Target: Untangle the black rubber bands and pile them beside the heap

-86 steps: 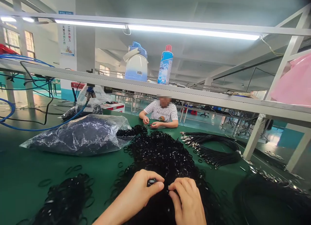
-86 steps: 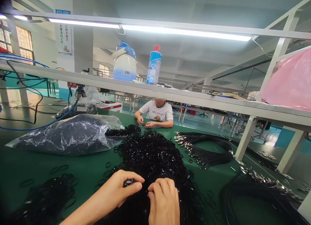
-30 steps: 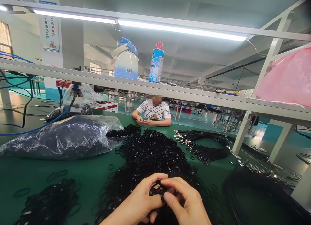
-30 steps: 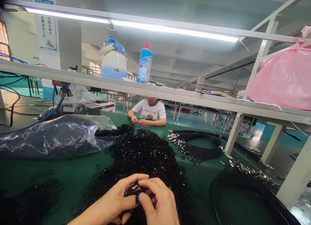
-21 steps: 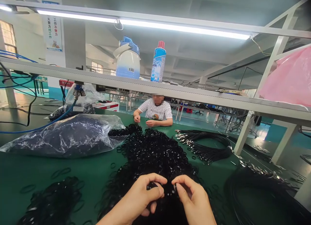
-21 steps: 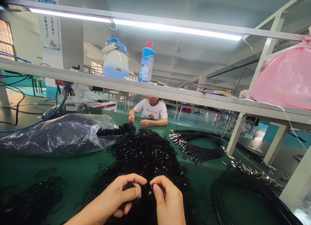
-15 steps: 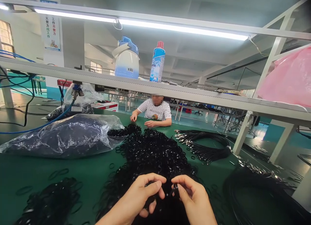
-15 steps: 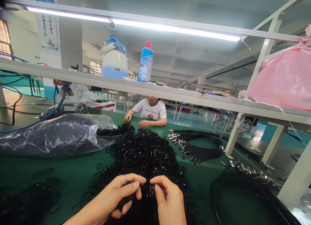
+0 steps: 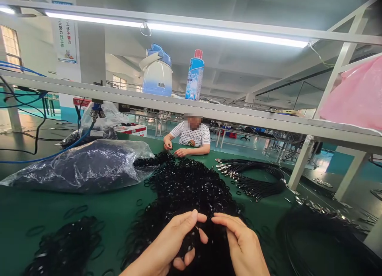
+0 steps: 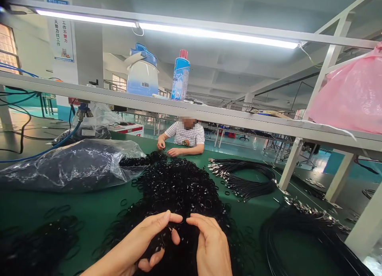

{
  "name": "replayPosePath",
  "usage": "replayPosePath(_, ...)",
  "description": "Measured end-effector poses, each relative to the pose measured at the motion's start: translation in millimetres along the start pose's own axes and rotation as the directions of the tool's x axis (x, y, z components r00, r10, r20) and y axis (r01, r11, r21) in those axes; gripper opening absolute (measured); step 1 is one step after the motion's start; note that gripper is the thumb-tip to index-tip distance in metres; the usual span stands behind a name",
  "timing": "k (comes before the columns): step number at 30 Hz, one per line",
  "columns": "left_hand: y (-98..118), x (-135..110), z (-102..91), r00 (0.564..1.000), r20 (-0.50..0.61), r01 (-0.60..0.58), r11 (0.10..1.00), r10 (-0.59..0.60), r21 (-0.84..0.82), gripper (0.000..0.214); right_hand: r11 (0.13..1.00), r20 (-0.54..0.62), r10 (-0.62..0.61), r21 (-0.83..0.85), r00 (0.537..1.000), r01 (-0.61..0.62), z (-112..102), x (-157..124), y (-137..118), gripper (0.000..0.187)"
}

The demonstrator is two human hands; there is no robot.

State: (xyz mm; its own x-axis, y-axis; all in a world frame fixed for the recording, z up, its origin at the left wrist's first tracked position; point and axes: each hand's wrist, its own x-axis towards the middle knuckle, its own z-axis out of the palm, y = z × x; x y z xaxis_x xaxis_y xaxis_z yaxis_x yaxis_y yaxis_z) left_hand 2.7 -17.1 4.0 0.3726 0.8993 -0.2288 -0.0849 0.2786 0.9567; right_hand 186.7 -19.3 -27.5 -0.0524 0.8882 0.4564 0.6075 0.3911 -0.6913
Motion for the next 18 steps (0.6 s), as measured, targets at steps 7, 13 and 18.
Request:
replayPosePath(7, 1.9, -3.8, 4.4, 0.999, 0.016, 0.038, 0.998, -0.037, -0.041, 0.063, 0.973, 0.129, -0.233, 0.042, 0.964, 0.229, 12.2, -3.0, -25.0, 0.024)
replayPosePath(13, -0.1, -3.0, 5.0, 0.994, 0.112, 0.002, 1.0, 0.0, -0.015, 0.051, 0.967, 0.071, 0.0, 0.254, 0.997, -0.018, 16.0, -4.9, -18.5, 0.016)
replayPosePath(18, 2.2, -2.2, 2.5, 0.998, 0.058, -0.001, 0.998, -0.002, 0.064, 0.03, 0.926, 0.109, 0.116, 0.348, 0.987, -0.147, 10.1, -1.5, -7.6, 0.022)
